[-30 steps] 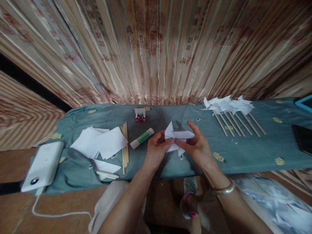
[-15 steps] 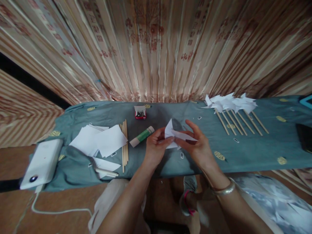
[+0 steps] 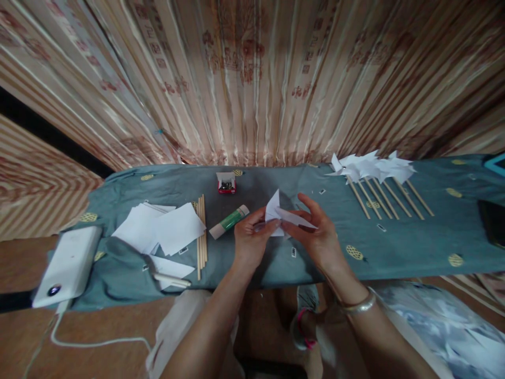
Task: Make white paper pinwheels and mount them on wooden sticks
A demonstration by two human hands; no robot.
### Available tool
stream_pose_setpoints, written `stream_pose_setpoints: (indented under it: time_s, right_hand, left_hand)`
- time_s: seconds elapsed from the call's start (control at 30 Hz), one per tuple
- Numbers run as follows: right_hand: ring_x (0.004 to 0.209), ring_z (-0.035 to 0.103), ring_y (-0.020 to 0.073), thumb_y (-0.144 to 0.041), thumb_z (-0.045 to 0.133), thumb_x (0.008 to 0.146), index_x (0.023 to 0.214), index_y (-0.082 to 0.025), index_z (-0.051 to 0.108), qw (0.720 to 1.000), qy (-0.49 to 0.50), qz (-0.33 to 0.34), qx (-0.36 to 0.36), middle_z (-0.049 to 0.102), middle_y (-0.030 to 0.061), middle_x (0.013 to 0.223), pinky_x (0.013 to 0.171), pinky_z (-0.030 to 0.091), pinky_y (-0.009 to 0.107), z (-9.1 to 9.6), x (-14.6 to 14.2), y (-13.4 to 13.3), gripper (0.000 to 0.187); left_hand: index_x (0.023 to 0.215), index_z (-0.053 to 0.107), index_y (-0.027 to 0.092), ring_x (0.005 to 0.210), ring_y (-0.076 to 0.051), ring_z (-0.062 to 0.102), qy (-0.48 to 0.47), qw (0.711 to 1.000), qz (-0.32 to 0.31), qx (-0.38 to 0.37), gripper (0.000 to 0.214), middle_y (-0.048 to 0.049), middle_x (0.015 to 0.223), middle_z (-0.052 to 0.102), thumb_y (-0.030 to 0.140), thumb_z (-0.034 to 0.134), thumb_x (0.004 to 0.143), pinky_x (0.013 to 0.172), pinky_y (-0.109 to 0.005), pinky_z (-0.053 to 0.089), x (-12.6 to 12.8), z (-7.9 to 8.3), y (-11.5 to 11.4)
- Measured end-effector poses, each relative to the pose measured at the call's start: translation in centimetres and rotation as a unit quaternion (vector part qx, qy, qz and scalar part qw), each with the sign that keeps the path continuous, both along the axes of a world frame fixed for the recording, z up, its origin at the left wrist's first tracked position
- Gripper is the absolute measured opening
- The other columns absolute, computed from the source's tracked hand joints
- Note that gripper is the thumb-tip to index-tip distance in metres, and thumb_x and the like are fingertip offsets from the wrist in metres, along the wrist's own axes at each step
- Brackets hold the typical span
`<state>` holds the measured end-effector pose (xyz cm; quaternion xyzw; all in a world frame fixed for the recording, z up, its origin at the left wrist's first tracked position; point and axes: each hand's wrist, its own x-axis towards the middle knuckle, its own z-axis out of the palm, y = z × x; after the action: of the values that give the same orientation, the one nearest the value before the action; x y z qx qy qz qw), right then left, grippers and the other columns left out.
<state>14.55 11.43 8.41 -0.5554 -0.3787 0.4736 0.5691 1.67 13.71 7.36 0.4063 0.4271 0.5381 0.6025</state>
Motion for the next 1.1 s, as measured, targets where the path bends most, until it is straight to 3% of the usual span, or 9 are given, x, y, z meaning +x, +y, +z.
stream_pose_setpoints:
  time_s: [0.47, 0.7, 1.1]
  right_hand:
    - [0.074, 0.07, 0.0239, -0.035, 0.087, 0.054, 0.133, -0.022, 0.049, 0.999, 0.026, 0.004, -0.034, 0.075, 0.0037, 0.09, 0.071, 0.059, 0.04, 0.73, 0.11, 0.01, 0.088]
    - [0.063, 0.068, 0.0205, -0.033, 0.087, 0.052, 0.131, -0.017, 0.051, 0.998, 0.022, -0.01, -0.052, 0.072, -0.0003, 0.071, 0.062, 0.058, 0.034, 0.87, 0.03, 0.04, 0.089]
    - [0.06, 0.065, 0.0175, -0.031, 0.087, 0.051, 0.126, -0.017, 0.055, 0.998, 0.024, -0.011, -0.051, 0.072, -0.0005, 0.07, 0.056, 0.053, 0.028, 0.5, 0.11, 0.0, 0.082]
  left_hand:
    - [0.087, 0.076, 0.017, 0.067, -0.015, 0.064, -0.023, 0.999, 0.012, -0.038, 0.027, -0.0001, 0.076, 0.074, 0.021, 0.08, 0.06, 0.067, -0.026, 0.051, 0.16, 0.49, -0.04]
    - [0.087, 0.076, 0.017, 0.066, -0.014, 0.063, -0.033, 0.999, 0.011, -0.041, 0.028, 0.0005, 0.075, 0.074, 0.021, 0.081, 0.059, 0.066, -0.026, 0.051, 0.14, 0.39, -0.04]
    - [0.086, 0.078, 0.019, 0.067, -0.015, 0.064, -0.002, 1.0, 0.014, -0.008, 0.025, 0.0005, 0.075, 0.075, 0.018, 0.078, 0.061, 0.068, -0.026, 0.051, 0.04, 0.07, 0.08]
